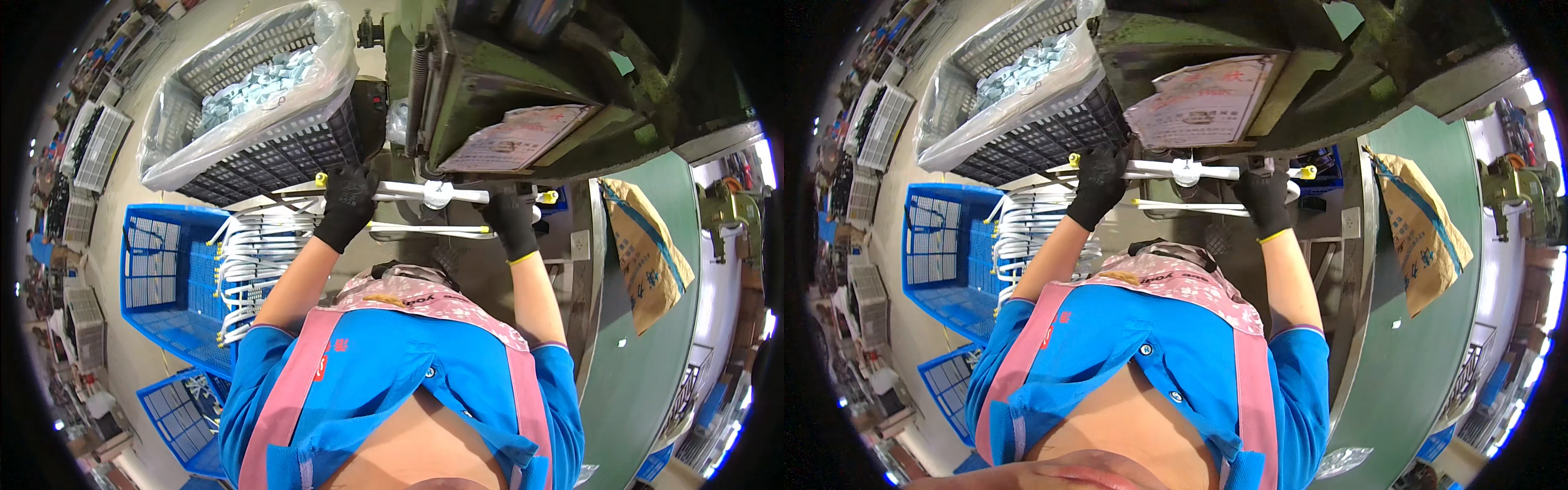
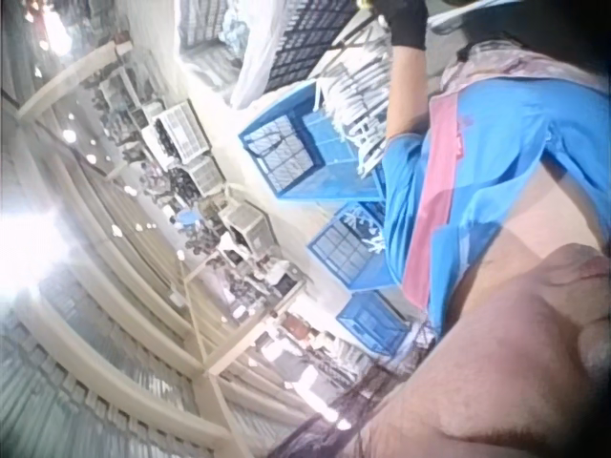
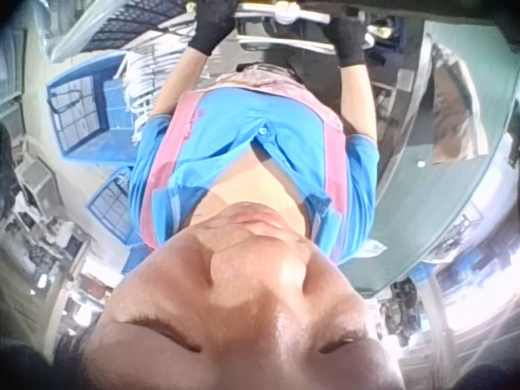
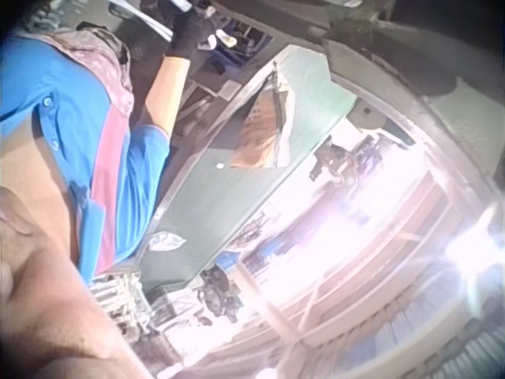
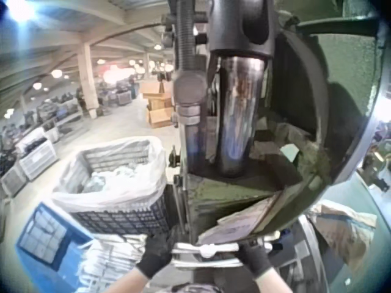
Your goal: The person repeatedly picks white plastic irrigation pipes and small blue components, inserts the components into the pipe ends, and places the assembled units into a blue crate. The person also moves a large assembled irrigation frame and places it into a cardboard box.
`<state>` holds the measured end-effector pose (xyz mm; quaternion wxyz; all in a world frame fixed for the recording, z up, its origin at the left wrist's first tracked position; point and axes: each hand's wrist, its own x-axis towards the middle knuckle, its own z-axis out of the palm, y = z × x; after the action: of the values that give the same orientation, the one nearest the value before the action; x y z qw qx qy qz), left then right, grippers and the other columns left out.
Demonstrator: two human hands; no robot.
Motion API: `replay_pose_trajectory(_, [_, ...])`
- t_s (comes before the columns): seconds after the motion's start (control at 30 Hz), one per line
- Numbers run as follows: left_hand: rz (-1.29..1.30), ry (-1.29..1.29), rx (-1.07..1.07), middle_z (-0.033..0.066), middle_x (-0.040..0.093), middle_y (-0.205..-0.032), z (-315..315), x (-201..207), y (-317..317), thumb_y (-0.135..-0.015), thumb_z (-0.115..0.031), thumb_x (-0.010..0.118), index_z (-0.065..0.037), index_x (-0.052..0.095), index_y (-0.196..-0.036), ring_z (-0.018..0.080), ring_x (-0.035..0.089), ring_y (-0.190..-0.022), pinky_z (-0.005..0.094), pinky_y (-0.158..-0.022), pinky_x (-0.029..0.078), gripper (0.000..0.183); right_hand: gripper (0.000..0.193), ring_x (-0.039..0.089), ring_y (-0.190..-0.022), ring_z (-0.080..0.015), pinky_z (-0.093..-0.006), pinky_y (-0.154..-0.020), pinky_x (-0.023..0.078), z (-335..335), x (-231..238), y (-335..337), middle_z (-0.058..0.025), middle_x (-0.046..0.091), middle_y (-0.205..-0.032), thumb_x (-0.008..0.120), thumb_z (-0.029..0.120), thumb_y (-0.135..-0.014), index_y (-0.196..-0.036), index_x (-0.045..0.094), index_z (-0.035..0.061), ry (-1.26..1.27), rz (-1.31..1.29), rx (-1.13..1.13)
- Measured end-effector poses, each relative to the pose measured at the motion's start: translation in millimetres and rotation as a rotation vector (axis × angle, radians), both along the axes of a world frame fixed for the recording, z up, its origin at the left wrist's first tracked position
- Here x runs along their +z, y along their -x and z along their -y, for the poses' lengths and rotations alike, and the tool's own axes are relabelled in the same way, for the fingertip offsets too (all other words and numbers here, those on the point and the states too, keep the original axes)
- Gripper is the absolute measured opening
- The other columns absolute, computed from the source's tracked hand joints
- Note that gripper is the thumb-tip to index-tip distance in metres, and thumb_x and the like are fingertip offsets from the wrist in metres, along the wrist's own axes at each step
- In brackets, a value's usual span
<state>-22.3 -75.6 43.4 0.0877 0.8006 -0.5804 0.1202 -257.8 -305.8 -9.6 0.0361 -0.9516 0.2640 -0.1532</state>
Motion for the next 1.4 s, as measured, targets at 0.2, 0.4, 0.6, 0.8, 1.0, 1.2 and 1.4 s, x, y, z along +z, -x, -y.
replay_pose_trajectory(0.2, [0.009,-0.183,-0.001,0.0085,0.061,-0.098,4.0,4.5,-2.5,-0.075,-0.022,0.065,-0.014,0.063,-0.104,0.0273,0.057,-0.096,0.0466,-0.082,0.041,0.03,0.03,0.063,-0.078,-0.0287,-0.0481,-0.072,0.048,7.4,-4.6,1.0,-0.0044,0.066,-0.081,0.076,0.041,-0.063,-0.081,0.066,0.0193,0.062,0.057,0.023])
replay_pose_trajectory(0.4, [0.013,-0.092,-0.058,0.0108,0.06,-0.093,6.4,0.1,-7.8,-0.072,-0.022,0.065,-0.011,0.059,-0.105,0.0296,0.057,-0.092,0.0472,-0.074,0.041,0.035,0.026,0.064,-0.083,-0.025,-0.0466,-0.088,0.043,-7.5,27.8,-3.3,-0.0011,0.067,-0.085,0.073,0.042,-0.066,-0.082,0.067,0.0219,-0.009,-0.2,-0.084])
replay_pose_trajectory(0.6, [0.062,-0.115,-0.066,0.0097,0.061,-0.087,9.4,-5.7,-11.0,-0.075,-0.022,0.063,-0.012,0.061,-0.101,0.029,0.059,-0.088,0.0455,-0.072,0.041,0.029,0.027,0.064,-0.088,-0.0223,-0.0501,-0.092,0.038,-8.3,30.5,-6.9,0.0,0.067,-0.087,0.072,0.044,-0.068,-0.083,0.067,0.023,-0.015,-0.236,-0.125])
replay_pose_trajectory(0.8, [0.001,-0.117,-0.03,0.0083,0.062,-0.087,11.3,-8.2,-8.8,-0.074,-0.018,0.063,-0.013,0.063,-0.097,0.0284,0.06,-0.09,0.0455,-0.074,0.042,0.023,0.028,0.063,-0.094,-0.0221,-0.05,-0.087,0.043,-10.4,34.7,-7.6,0.0017,0.068,-0.091,0.073,0.042,-0.067,-0.085,0.067,0.0225,-0.014,-0.276,-0.15])
replay_pose_trajectory(1.0, [-0.054,-0.13,-0.007,0.0089,0.064,-0.093,12.1,7.7,-5.8,-0.072,-0.014,0.063,-0.014,0.064,-0.099,0.0293,0.06,-0.093,0.0468,-0.081,0.042,0.027,0.027,0.065,-0.073,-0.0265,-0.0394,-0.06,0.051,-2.1,41.3,1.1,-0.0039,0.067,-0.077,0.078,0.039,-0.062,-0.076,0.067,0.0185,0.028,0.022,0.059])
replay_pose_trajectory(1.2, [-0.032,0.214,-0.152,0.0085,0.062,-0.095,-9.0,37.7,-3.9,-0.068,-0.019,0.069,-0.016,0.062,-0.105,0.0288,0.057,-0.094,0.0476,-0.082,0.04,0.037,0.026,0.062,-0.069,-0.031,-0.0433,-0.056,0.049,0.1,56.7,7.7,-0.0098,0.063,-0.077,0.077,0.037,-0.064,-0.076,0.065,0.0166,-0.407,0.427,0.134])
replay_pose_trajectory(1.4, [-0.246,0.269,-0.256,0.0123,0.057,-0.114,-37.0,52.3,58.4,-0.062,-0.018,0.077,-0.008,0.056,-0.12,0.0335,0.051,-0.11,0.0477,-0.094,0.038,0.062,0.029,0.064,-0.079,-0.0319,-0.0433,-0.065,0.051,-83.4,112.8,30.9,-0.0141,0.065,-0.099,0.073,0.021,-0.064,-0.091,0.068,0.012,0.23,0.173,0.163])
